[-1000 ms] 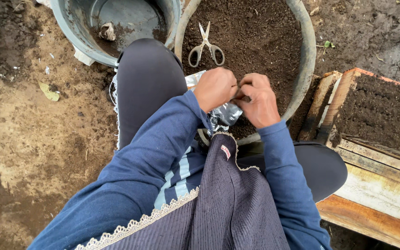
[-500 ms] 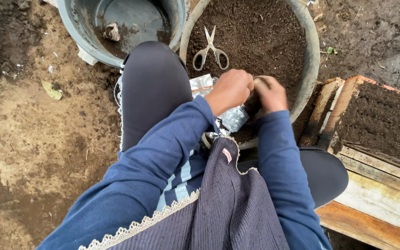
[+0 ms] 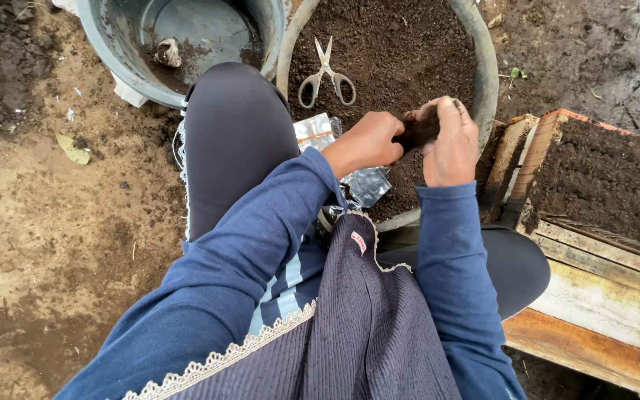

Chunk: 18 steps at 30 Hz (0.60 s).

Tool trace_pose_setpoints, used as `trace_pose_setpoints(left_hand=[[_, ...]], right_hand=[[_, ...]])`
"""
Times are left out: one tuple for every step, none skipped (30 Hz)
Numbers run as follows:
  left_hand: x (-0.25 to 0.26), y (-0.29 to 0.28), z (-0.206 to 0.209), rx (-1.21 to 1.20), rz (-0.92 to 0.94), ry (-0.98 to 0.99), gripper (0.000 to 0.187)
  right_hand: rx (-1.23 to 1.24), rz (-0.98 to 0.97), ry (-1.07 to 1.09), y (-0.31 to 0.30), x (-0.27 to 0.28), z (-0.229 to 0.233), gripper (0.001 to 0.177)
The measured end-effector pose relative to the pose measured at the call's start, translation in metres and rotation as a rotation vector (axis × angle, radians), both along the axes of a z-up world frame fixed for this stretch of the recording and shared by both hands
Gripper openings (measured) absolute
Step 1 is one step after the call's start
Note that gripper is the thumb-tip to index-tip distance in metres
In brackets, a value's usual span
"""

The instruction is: The person scoops soil from a bucket and places it into a wooden seed tray. They then open a small packet, take out seeds, and place them into the soil in the tray. The person repeats this process multiple times, filling the tray with soil and seeds.

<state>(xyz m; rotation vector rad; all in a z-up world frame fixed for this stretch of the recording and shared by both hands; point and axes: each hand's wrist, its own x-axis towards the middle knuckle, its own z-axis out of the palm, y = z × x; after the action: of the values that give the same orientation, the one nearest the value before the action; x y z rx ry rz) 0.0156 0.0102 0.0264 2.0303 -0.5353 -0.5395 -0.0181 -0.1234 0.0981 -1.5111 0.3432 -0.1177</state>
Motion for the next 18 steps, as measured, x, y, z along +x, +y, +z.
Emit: trace_pose_setpoints(left_hand=[[0.000,0.001,0.001,0.003,0.012,0.063,0.015],[0.001,0.001,0.002,-0.001,0.013,0.064,0.015],[0.001,0.002,0.002,-0.031,0.020,0.090,0.013],[0.001,0.003,0.001,-0.060,0.027,0.117,0.011],[0.003,0.004,0.000,-0.062,0.031,0.121,0.011],[0.005,0.004,-0.002,-0.123,0.056,0.130,0.009],[0.007,0.004,-0.003,-0.183,0.079,0.139,0.008],[-0.001,0.009,0.012,-0.185,0.081,0.143,0.008],[-0.009,0.013,0.028,-0.303,0.127,0.246,0.015],[-0.016,0.017,0.044,-0.422,0.174,0.349,0.028],[-0.011,0.017,0.033,-0.420,0.177,0.350,0.028],[-0.005,0.017,0.023,-0.355,0.111,0.175,0.033],[-0.003,0.017,0.012,-0.288,0.041,0.006,0.046],[-0.003,0.020,0.011,-0.286,0.040,0.011,0.046],[-0.001,0.021,0.010,-0.172,-0.017,0.011,0.043],[0.001,0.022,0.010,-0.058,-0.075,0.010,0.043],[0.001,0.019,-0.001,-0.054,-0.074,0.011,0.043],[0.001,0.017,-0.012,-0.141,-0.031,0.143,0.035]], right_hand=[[-0.133,0.059,0.048,0.005,-0.004,0.008,0.027],[-0.137,0.060,0.049,0.000,-0.007,0.015,0.027],[-0.350,0.217,0.013,-0.003,-0.011,0.021,0.020],[-0.564,0.375,-0.025,-0.006,-0.015,0.027,0.019],[-0.564,0.380,-0.022,-0.013,-0.018,0.019,0.019],[-0.840,0.483,-0.106,-0.020,-0.021,0.010,0.019],[-1.114,0.585,-0.194,-0.028,-0.025,0.002,0.025],[-1.114,0.589,-0.191,-0.031,-0.027,-0.008,0.025],[-1.167,0.605,-0.115,-0.035,-0.029,-0.017,0.024],[-1.220,0.620,-0.037,-0.038,-0.031,-0.027,0.023],[-1.217,0.622,-0.039,-0.045,-0.030,-0.028,0.023],[-1.336,0.608,-0.068,-0.052,-0.028,-0.030,0.025],[-1.453,0.590,-0.091,-0.058,-0.030,-0.031,0.028],[-1.449,0.591,-0.086,-0.054,-0.027,-0.025,0.028],[-1.281,0.593,-0.077,-0.053,-0.022,-0.017,0.029],[-1.112,0.592,-0.069,-0.051,-0.016,-0.009,0.031],[-1.109,0.593,-0.070,-0.046,-0.014,-0.003,0.031],[-0.850,0.542,0.030,-0.042,-0.012,0.003,0.045]])
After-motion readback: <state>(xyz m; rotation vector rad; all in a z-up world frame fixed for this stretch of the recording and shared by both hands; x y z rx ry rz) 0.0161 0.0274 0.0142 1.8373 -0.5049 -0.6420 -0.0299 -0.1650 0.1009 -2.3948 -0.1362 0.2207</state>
